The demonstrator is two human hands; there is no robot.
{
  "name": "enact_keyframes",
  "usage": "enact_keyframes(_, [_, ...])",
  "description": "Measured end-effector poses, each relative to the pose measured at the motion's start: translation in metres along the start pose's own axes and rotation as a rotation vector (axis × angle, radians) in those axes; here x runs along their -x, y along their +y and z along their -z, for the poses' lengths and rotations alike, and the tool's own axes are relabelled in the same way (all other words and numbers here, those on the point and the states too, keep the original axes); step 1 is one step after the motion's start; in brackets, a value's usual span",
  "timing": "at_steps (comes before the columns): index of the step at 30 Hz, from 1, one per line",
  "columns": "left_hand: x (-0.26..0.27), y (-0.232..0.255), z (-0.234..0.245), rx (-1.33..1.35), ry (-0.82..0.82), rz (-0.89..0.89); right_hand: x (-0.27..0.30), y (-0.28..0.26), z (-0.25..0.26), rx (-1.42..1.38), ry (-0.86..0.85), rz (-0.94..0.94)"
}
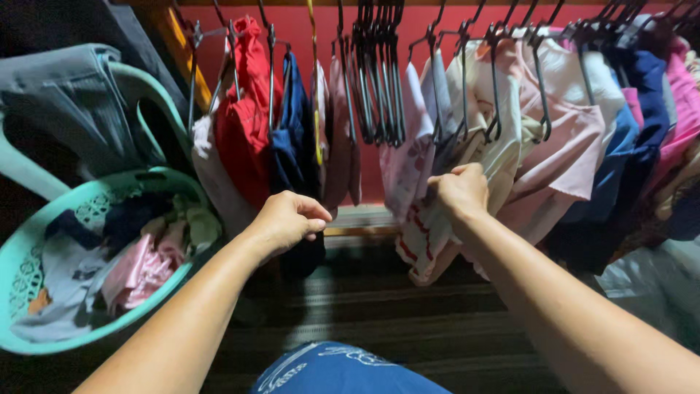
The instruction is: The person takes various garments from a laundry basket, unfolds them, and places them on hangers. The hung clothes are then placed on a nearby clothing rack.
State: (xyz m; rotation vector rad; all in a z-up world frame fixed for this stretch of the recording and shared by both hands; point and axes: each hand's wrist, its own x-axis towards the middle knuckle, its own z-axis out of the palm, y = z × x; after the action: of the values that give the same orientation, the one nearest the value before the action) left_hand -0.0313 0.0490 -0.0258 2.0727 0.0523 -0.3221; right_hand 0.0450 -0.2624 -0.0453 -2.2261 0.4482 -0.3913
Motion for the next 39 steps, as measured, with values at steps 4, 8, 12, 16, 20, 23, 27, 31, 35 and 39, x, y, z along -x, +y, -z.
enact_keyframes(4, [0.041, -0.047, -0.018, -0.003, -0.021, 0.148, 0.061, 0.023, -0.022, -0.048, -0.613, -0.239])
enact_keyframes(8, [0.075, -0.094, -0.012, 0.036, 0.013, 0.295, 0.110, 0.019, -0.052, -0.188, -0.894, -0.314])
enact_keyframes(12, [0.104, -0.136, 0.011, 0.073, 0.103, 0.336, 0.137, -0.006, -0.076, -0.184, -1.125, -0.159])
enact_keyframes(16, [0.133, -0.168, 0.039, 0.088, 0.168, 0.423, 0.155, -0.042, -0.105, -0.112, -1.196, -0.086])
enact_keyframes(20, [0.157, -0.201, 0.071, 0.160, 0.263, 0.534, 0.179, -0.077, -0.143, -0.111, -1.246, -0.055])
enact_keyframes(23, [0.163, -0.235, 0.099, 0.218, 0.333, 0.475, 0.200, -0.106, -0.180, -0.083, -1.249, -0.010])
enact_keyframes(27, [0.160, -0.283, 0.144, 0.215, 0.424, 0.486, 0.238, -0.144, -0.229, -0.153, -1.293, 0.203])
enact_keyframes(31, [0.153, -0.327, 0.183, 0.224, 0.496, 0.507, 0.282, -0.177, -0.270, -0.109, -1.118, 0.861])
enact_keyframes(35, [0.141, -0.370, 0.210, 0.104, 0.448, 0.463, 0.321, -0.192, -0.318, -0.069, -1.051, 1.135])
enact_keyframes(39, [0.132, -0.403, 0.230, -0.087, 0.608, 0.493, 0.330, -0.183, -0.362, 0.069, -1.198, 1.239])
